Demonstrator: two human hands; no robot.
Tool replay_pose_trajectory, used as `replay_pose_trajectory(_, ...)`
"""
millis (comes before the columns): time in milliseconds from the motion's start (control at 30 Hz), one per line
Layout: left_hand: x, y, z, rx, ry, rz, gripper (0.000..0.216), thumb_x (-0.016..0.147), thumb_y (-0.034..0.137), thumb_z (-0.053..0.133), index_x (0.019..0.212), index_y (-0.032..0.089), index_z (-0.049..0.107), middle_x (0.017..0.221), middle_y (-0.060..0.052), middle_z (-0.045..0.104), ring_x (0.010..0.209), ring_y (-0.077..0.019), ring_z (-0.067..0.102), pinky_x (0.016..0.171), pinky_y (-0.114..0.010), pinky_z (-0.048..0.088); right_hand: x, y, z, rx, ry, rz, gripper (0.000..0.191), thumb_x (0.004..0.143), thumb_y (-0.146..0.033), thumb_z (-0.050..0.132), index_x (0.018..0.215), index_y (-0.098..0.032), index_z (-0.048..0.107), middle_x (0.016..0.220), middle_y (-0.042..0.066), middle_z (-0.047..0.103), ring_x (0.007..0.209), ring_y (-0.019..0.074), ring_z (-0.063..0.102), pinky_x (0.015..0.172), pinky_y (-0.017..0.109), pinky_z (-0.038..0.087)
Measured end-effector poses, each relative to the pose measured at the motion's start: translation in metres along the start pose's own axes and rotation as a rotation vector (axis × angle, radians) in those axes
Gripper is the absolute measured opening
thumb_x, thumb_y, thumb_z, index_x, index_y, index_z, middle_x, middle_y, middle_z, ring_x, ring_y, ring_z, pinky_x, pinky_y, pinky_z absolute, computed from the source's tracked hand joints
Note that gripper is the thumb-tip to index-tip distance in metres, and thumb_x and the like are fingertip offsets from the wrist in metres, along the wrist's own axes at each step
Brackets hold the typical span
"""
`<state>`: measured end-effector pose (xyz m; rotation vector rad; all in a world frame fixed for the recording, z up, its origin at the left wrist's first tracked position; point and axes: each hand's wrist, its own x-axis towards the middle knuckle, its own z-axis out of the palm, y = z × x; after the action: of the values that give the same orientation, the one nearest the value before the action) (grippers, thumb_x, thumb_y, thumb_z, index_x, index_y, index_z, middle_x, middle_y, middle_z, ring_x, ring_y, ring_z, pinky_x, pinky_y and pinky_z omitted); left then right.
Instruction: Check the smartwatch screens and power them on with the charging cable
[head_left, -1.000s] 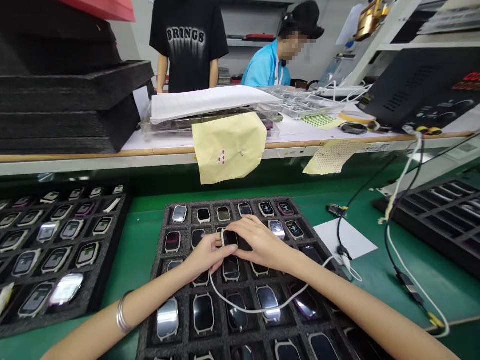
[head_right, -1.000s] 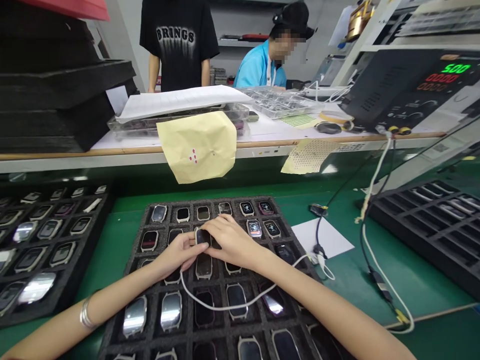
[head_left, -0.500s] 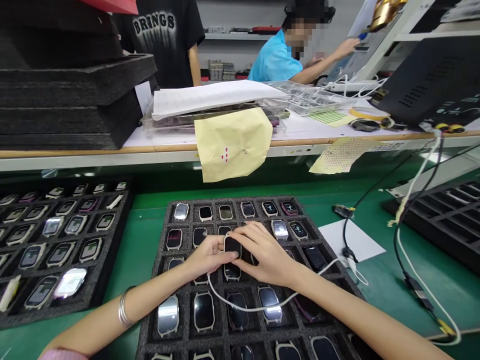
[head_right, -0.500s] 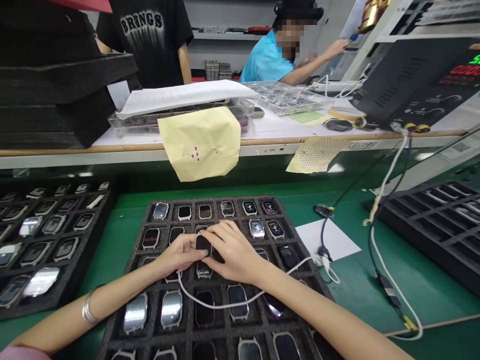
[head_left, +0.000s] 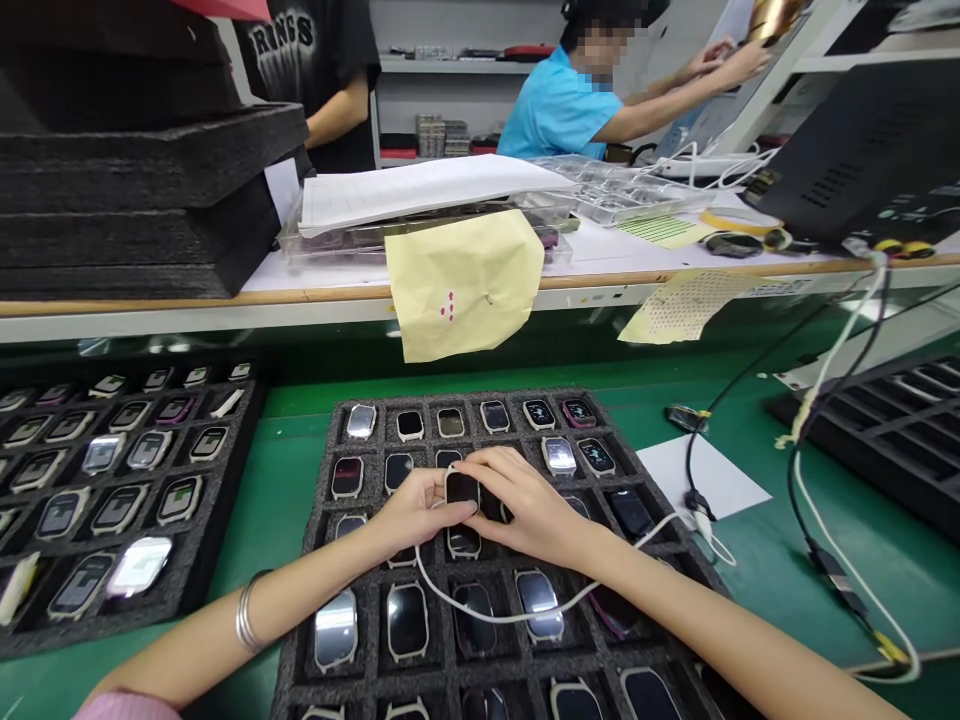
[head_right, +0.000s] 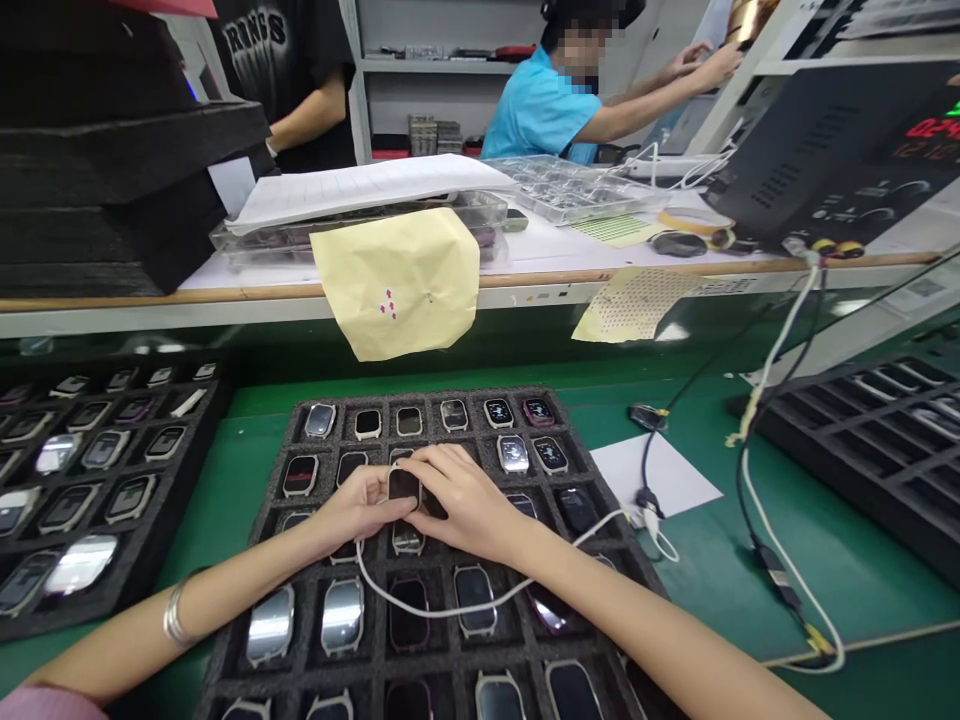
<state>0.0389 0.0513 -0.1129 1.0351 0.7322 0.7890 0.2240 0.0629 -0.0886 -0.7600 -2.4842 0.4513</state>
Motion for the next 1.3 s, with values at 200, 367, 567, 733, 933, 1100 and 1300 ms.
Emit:
replay_pose_trajectory(200,-0.001,0.006,0.002,-0.033,0.034,-0.025,0.033,0.066,0.038,0.078,0.074,0.012,0.06,0.059,0.004,0.051,0.051,-0.0064,0.041,0.05,-0.02,0.03,-0.003,0.006,0.007,0.105,0.017,0.025,0.046,0.087,-0.019,0.058,0.131,-0.019,0.044,0.114,0.012,0.054,0.108,0.0247,0.052,0.091,0.041,0.048)
replay_pose_trajectory(367,-0.001,0.007,0.002,-0.046,0.044,-0.025,0.033,0.065,0.038,0.079,0.074,0.012,0.061,0.059,0.005,0.051,0.048,-0.0051,0.037,0.049,-0.02,0.027,-0.003,0.009,0.009,0.113,0.012,0.013,0.047,0.089,-0.023,0.058,0.134,-0.02,0.042,0.115,0.013,0.053,0.109,0.0254,0.052,0.091,0.042,0.048)
replay_pose_trajectory(567,0.001,0.002,0.001,-0.048,0.022,-0.004,0.034,0.063,0.037,0.08,0.074,0.011,0.061,0.064,0.002,0.057,0.058,-0.0092,0.047,0.059,-0.023,0.035,-0.004,0.007,0.006,0.065,0.013,0.001,0.046,0.09,-0.025,0.057,0.133,-0.019,0.042,0.112,0.013,0.054,0.105,0.0256,0.053,0.089,0.042,0.048)
replay_pose_trajectory(733,0.002,-0.002,-0.001,-0.039,0.004,0.013,0.033,0.066,0.038,0.078,0.078,0.012,0.062,0.07,-0.001,0.06,0.064,-0.0118,0.052,0.066,-0.026,0.039,-0.003,0.005,0.006,0.035,0.024,-0.002,0.046,0.089,-0.027,0.059,0.132,-0.017,0.043,0.112,0.013,0.055,0.104,0.0262,0.053,0.088,0.043,0.048)
replay_pose_trajectory(933,0.001,-0.006,-0.004,0.004,0.002,0.042,0.035,0.068,0.04,0.076,0.081,0.011,0.062,0.07,-0.001,0.058,0.066,-0.0124,0.052,0.066,-0.026,0.039,-0.003,0.003,0.01,0.019,0.028,0.026,0.042,0.09,-0.027,0.056,0.13,-0.018,0.045,0.111,0.013,0.055,0.102,0.0281,0.054,0.085,0.046,0.049)
replay_pose_trajectory(1100,0.003,-0.007,-0.005,0.072,0.009,0.051,0.036,0.068,0.043,0.076,0.08,0.012,0.062,0.071,-0.001,0.059,0.071,-0.0146,0.055,0.069,-0.027,0.042,0.0,0.0,0.005,0.052,0.031,0.027,0.04,0.089,-0.023,0.057,0.127,-0.019,0.047,0.113,0.013,0.054,0.105,0.0273,0.053,0.088,0.045,0.048)
replay_pose_trajectory(1300,-0.008,0.005,-0.003,0.14,0.024,0.003,0.043,0.068,0.041,0.076,0.097,0.012,0.061,0.079,-0.001,0.063,0.054,-0.0077,0.05,0.055,-0.022,0.041,0.003,0.025,-0.026,0.05,0.04,0.178,0.035,0.085,-0.033,0.062,0.117,-0.02,0.054,0.108,0.009,0.053,0.101,0.024,0.055,0.087,0.037,0.049)
